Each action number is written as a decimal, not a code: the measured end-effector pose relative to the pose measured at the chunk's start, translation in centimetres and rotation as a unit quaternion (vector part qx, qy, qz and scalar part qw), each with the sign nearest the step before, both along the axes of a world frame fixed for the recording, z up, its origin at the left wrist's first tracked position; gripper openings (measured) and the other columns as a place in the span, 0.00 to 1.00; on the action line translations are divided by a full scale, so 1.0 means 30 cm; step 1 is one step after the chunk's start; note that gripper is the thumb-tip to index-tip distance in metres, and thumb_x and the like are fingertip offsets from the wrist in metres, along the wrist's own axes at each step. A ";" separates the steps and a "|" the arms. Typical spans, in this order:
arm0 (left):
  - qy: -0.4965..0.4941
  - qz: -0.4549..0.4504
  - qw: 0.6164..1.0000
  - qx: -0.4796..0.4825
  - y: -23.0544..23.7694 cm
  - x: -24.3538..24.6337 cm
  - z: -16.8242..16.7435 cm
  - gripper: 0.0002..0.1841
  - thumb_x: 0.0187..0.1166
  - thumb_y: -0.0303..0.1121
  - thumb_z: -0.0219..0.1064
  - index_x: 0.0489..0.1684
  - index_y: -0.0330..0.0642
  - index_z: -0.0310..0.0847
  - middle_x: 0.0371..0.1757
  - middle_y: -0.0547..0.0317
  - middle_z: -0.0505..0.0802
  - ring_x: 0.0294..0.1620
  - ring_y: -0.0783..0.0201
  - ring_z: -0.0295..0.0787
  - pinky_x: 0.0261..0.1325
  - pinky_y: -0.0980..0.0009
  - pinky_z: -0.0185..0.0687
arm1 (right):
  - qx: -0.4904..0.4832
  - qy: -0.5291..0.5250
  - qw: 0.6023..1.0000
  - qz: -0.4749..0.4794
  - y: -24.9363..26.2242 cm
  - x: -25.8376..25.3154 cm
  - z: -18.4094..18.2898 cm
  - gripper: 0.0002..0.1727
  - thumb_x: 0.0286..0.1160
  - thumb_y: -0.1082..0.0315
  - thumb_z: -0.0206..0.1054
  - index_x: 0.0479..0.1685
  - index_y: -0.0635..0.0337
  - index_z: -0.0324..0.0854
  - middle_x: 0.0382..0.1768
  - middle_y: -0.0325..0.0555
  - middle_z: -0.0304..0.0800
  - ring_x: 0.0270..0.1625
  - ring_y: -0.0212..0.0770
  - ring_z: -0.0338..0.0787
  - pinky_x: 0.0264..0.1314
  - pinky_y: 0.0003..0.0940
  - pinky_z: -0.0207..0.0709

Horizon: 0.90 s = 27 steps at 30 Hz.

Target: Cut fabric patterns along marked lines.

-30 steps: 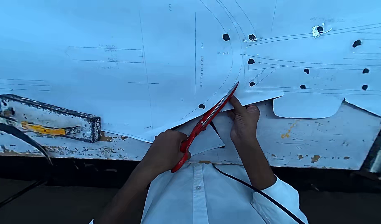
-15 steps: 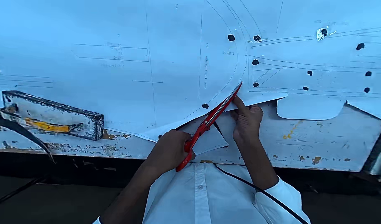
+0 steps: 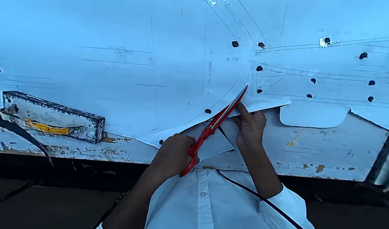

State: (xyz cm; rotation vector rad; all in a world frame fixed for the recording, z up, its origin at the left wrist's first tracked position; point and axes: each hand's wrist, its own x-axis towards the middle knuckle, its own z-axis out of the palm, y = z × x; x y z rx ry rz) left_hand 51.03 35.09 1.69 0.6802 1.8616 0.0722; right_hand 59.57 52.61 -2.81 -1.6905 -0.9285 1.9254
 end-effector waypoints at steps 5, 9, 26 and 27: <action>-0.012 0.011 1.000 -0.005 0.005 -0.002 -0.001 0.10 0.65 0.34 0.84 0.25 0.45 0.87 0.20 0.60 0.86 0.24 0.59 0.84 0.30 0.55 0.79 | -0.003 -0.004 1.000 0.000 0.000 -0.003 0.007 0.08 0.73 0.79 0.73 0.45 0.65 0.81 0.33 0.43 0.93 0.35 0.34 0.95 0.41 0.30 0.91; -0.011 0.012 1.000 0.003 0.004 0.000 -0.004 0.11 0.65 0.35 0.84 0.24 0.46 0.86 0.19 0.61 0.85 0.23 0.60 0.83 0.30 0.56 0.78 | -0.008 -0.007 1.000 0.003 0.004 -0.004 0.007 0.08 0.72 0.79 0.73 0.44 0.65 0.81 0.32 0.43 0.93 0.33 0.34 0.95 0.40 0.30 0.92; 0.000 0.025 1.000 -0.017 0.011 0.034 0.010 0.09 0.68 0.37 0.82 0.29 0.45 0.88 0.24 0.59 0.88 0.30 0.57 0.86 0.36 0.52 0.81 | -0.035 0.025 0.999 0.027 0.098 0.049 0.025 0.09 0.77 0.74 0.72 0.51 0.63 0.80 0.39 0.45 0.95 0.39 0.37 0.96 0.45 0.32 0.92; 0.001 0.027 0.999 -0.022 0.014 0.038 0.012 0.09 0.68 0.37 0.82 0.28 0.46 0.88 0.23 0.60 0.87 0.29 0.57 0.86 0.36 0.53 0.81 | -0.042 0.022 0.999 0.018 0.100 0.038 0.028 0.11 0.76 0.74 0.72 0.52 0.63 0.79 0.40 0.45 0.95 0.39 0.36 0.96 0.44 0.31 0.92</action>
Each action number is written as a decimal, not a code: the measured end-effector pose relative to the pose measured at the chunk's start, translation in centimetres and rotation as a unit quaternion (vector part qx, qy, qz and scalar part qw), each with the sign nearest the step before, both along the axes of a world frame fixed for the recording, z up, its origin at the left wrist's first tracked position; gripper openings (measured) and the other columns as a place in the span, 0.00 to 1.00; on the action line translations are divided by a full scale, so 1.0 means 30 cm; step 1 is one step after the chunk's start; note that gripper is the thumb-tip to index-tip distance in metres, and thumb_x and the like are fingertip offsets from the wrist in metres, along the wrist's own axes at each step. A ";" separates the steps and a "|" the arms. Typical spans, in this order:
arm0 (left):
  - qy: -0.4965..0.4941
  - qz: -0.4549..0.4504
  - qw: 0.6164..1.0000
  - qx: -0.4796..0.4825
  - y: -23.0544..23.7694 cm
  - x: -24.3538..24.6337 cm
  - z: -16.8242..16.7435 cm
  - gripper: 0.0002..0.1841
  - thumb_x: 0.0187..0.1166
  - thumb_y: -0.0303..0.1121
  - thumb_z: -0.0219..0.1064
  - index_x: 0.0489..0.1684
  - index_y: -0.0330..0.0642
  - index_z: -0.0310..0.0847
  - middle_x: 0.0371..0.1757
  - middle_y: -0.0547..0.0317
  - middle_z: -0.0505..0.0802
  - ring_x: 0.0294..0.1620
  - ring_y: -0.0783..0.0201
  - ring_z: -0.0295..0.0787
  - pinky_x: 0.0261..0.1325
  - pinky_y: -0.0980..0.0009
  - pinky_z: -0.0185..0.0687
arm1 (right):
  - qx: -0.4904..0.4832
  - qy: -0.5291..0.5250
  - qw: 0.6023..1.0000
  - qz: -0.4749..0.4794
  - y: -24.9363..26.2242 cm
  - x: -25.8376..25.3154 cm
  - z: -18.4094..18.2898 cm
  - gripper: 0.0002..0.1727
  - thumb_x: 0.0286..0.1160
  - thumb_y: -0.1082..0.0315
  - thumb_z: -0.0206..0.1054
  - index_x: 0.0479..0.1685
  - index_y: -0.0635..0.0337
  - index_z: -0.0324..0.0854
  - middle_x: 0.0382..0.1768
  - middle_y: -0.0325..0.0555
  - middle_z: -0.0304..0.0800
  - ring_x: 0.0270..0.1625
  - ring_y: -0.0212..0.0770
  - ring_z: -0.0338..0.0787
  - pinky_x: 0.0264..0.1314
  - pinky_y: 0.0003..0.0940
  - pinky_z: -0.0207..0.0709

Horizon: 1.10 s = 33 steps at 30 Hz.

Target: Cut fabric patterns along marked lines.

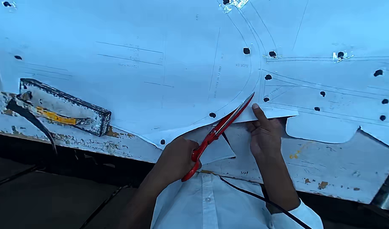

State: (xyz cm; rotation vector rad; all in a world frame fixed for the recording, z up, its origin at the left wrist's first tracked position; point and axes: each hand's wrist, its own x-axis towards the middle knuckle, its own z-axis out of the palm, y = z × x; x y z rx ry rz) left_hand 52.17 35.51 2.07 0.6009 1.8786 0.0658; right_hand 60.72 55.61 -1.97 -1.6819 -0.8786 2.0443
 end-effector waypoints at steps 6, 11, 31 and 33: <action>0.017 0.029 0.999 0.015 -0.016 0.045 -0.014 0.07 0.67 0.34 0.82 0.28 0.48 0.89 0.21 0.62 0.88 0.27 0.60 0.86 0.35 0.53 0.81 | -0.005 -0.016 0.999 -0.042 0.001 -0.053 -0.008 0.22 0.70 0.76 0.77 0.61 0.63 0.76 0.46 0.48 0.93 0.44 0.39 0.95 0.48 0.35 0.92; 0.034 0.046 0.998 0.021 -0.030 0.077 -0.018 0.05 0.66 0.35 0.81 0.29 0.49 0.89 0.24 0.63 0.90 0.29 0.61 0.89 0.36 0.53 0.84 | -0.018 -0.012 0.999 -0.042 0.001 -0.049 -0.017 0.22 0.69 0.75 0.78 0.61 0.64 0.76 0.46 0.49 0.93 0.45 0.40 0.95 0.49 0.36 0.92; 0.060 0.019 0.997 0.037 0.000 0.034 -0.011 0.07 0.61 0.34 0.84 0.26 0.51 0.89 0.20 0.64 0.89 0.27 0.59 0.89 0.33 0.52 0.82 | 0.000 -0.059 0.997 -0.053 -0.007 -0.075 -0.001 0.21 0.71 0.75 0.76 0.61 0.62 0.77 0.46 0.47 0.93 0.45 0.39 0.96 0.48 0.36 0.92; 0.065 0.015 0.997 0.050 -0.005 0.034 -0.013 0.08 0.60 0.34 0.84 0.23 0.51 0.88 0.18 0.65 0.86 0.25 0.60 0.86 0.31 0.53 0.79 | 0.000 -0.062 0.997 -0.055 -0.011 -0.074 0.001 0.20 0.71 0.76 0.76 0.61 0.62 0.77 0.45 0.48 0.93 0.43 0.39 0.96 0.46 0.36 0.93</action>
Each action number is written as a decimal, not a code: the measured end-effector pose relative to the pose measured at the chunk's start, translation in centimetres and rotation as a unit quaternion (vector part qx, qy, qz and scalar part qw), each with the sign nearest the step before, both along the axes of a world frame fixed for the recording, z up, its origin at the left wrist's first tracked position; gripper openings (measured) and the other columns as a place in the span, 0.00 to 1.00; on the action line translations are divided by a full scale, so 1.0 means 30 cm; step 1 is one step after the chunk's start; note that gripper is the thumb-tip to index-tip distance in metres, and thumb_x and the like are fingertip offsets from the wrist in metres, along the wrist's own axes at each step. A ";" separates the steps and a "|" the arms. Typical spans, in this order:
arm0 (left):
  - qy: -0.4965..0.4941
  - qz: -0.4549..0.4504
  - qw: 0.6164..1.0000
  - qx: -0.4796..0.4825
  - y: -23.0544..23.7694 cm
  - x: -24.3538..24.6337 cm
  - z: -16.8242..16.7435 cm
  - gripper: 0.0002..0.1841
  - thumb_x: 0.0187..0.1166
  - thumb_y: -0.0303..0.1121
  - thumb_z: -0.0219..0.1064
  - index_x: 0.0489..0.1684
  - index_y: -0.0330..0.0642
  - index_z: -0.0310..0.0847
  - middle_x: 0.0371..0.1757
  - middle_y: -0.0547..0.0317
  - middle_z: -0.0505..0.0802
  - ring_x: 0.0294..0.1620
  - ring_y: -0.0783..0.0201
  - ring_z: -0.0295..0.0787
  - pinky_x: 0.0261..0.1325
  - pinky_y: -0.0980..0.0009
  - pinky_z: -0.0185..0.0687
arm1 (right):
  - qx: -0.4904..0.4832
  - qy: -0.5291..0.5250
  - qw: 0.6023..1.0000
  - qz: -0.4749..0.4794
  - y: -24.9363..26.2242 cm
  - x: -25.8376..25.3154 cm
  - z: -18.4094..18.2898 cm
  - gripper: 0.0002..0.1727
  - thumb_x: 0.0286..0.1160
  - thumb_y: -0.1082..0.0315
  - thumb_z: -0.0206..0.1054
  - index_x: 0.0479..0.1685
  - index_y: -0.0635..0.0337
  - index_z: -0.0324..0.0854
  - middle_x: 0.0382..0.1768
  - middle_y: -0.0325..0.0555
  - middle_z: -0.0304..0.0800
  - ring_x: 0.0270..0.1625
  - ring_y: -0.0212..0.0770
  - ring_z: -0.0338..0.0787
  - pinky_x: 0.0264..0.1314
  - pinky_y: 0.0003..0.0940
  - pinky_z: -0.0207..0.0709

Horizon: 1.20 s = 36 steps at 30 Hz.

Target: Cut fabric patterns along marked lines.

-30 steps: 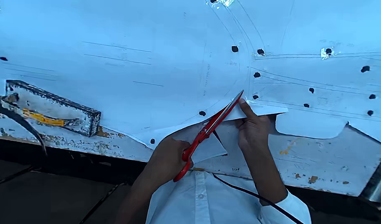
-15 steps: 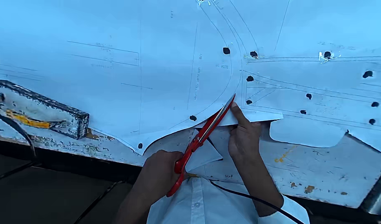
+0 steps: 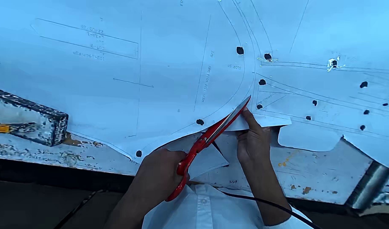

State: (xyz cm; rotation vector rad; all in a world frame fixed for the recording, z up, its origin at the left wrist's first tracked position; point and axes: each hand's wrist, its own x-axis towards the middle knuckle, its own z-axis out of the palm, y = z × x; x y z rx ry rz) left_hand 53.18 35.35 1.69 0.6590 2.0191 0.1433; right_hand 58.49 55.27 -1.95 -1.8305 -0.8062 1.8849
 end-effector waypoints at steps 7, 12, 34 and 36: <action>-0.025 -0.001 1.000 -0.006 0.007 0.000 -0.012 0.08 0.62 0.32 0.82 0.22 0.50 0.86 0.17 0.64 0.85 0.24 0.60 0.85 0.30 0.55 0.78 | 0.015 0.019 0.999 0.023 -0.008 0.018 0.009 0.18 0.72 0.73 0.76 0.59 0.61 0.79 0.46 0.46 0.94 0.45 0.38 0.96 0.48 0.35 0.92; -0.049 -0.001 0.998 -0.025 0.018 -0.017 -0.002 0.08 0.63 0.31 0.84 0.23 0.48 0.88 0.18 0.63 0.85 0.25 0.59 0.85 0.31 0.54 0.78 | 0.026 0.028 0.994 0.104 -0.020 0.055 0.042 0.17 0.78 0.60 0.74 0.61 0.49 0.78 0.49 0.33 0.92 0.48 0.28 0.93 0.50 0.24 0.89; -0.044 0.013 0.999 -0.013 0.041 0.012 0.000 0.08 0.61 0.32 0.85 0.26 0.50 0.88 0.18 0.64 0.85 0.24 0.59 0.85 0.28 0.55 0.77 | 0.018 0.067 0.990 0.120 -0.016 0.076 0.053 0.17 0.80 0.63 0.72 0.64 0.50 0.77 0.52 0.35 0.91 0.53 0.29 0.92 0.55 0.25 0.88; -0.048 0.017 0.999 -0.017 0.040 0.013 -0.001 0.08 0.62 0.31 0.84 0.26 0.50 0.88 0.18 0.64 0.85 0.24 0.59 0.85 0.28 0.55 0.78 | 0.019 0.069 0.990 0.124 -0.019 0.081 0.054 0.17 0.80 0.63 0.72 0.65 0.50 0.76 0.53 0.34 0.91 0.53 0.28 0.92 0.55 0.24 0.88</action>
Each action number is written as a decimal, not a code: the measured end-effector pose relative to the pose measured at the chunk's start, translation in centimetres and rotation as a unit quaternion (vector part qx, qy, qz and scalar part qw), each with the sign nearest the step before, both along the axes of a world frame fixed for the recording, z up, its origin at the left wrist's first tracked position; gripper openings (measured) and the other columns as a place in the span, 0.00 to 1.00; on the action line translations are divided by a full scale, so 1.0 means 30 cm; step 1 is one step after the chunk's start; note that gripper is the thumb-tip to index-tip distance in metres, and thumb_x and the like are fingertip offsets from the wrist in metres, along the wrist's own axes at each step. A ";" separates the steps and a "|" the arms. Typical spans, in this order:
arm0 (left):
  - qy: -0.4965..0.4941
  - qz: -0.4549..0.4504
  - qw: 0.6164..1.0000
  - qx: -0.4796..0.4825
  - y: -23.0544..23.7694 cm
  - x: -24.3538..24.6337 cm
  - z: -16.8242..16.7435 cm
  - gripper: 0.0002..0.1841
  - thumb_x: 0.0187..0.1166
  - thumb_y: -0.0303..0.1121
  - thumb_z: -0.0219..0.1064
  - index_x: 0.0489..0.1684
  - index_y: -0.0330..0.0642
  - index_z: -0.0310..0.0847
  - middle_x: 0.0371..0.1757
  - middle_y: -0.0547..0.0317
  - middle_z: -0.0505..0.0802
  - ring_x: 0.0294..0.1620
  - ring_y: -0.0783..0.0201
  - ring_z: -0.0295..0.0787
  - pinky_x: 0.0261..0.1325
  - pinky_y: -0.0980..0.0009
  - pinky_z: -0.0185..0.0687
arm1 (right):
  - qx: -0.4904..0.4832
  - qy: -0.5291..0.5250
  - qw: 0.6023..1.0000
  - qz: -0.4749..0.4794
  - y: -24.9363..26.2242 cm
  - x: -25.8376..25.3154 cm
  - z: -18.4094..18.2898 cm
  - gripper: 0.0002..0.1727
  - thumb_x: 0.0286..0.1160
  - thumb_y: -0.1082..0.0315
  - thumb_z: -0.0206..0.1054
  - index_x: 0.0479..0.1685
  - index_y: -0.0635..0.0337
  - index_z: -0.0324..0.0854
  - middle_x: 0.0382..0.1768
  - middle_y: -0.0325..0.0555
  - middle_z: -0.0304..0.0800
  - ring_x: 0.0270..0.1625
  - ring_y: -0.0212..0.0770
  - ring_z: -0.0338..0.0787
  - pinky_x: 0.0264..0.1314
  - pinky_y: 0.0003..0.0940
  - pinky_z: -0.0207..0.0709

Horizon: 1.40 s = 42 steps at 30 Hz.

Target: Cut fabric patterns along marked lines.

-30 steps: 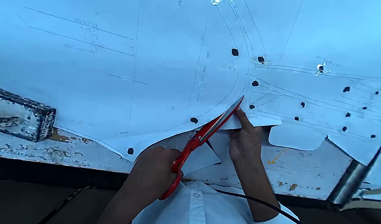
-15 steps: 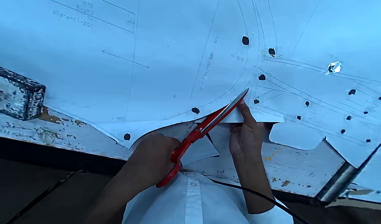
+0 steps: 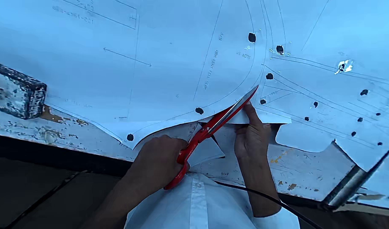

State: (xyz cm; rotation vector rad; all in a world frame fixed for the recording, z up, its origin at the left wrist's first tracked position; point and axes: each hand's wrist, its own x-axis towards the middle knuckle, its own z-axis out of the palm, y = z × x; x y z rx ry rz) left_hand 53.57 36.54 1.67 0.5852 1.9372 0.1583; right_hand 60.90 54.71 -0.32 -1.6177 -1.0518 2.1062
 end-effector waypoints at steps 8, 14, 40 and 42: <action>-0.028 0.005 1.000 -0.013 0.007 -0.020 -0.007 0.10 0.62 0.31 0.85 0.24 0.49 0.87 0.18 0.65 0.84 0.23 0.62 0.83 0.28 0.58 0.76 | 0.003 -0.003 1.000 0.003 0.002 -0.002 0.007 0.16 0.81 0.63 0.71 0.64 0.51 0.77 0.52 0.34 0.91 0.52 0.27 0.92 0.55 0.23 0.87; -0.025 -0.001 1.000 0.002 0.001 -0.014 -0.016 0.08 0.63 0.30 0.84 0.25 0.47 0.88 0.18 0.63 0.85 0.23 0.61 0.83 0.28 0.57 0.77 | 0.003 -0.017 1.000 0.008 0.005 -0.009 0.007 0.18 0.81 0.62 0.72 0.66 0.51 0.75 0.53 0.34 0.89 0.53 0.27 0.91 0.55 0.22 0.86; -0.007 0.071 0.997 -0.001 0.020 0.096 -0.009 0.07 0.66 0.35 0.83 0.29 0.49 0.88 0.21 0.64 0.88 0.26 0.61 0.87 0.33 0.55 0.80 | -0.032 -0.043 0.995 -0.084 0.035 -0.050 -0.059 0.16 0.73 0.75 0.75 0.57 0.63 0.78 0.42 0.47 0.93 0.42 0.38 0.95 0.47 0.35 0.92; -0.008 0.067 0.998 -0.007 0.023 0.085 -0.005 0.07 0.66 0.33 0.83 0.27 0.48 0.88 0.20 0.63 0.87 0.26 0.60 0.86 0.32 0.54 0.79 | -0.034 -0.046 0.995 -0.085 0.034 -0.050 -0.057 0.17 0.73 0.75 0.75 0.58 0.62 0.78 0.42 0.47 0.93 0.42 0.38 0.95 0.47 0.34 0.92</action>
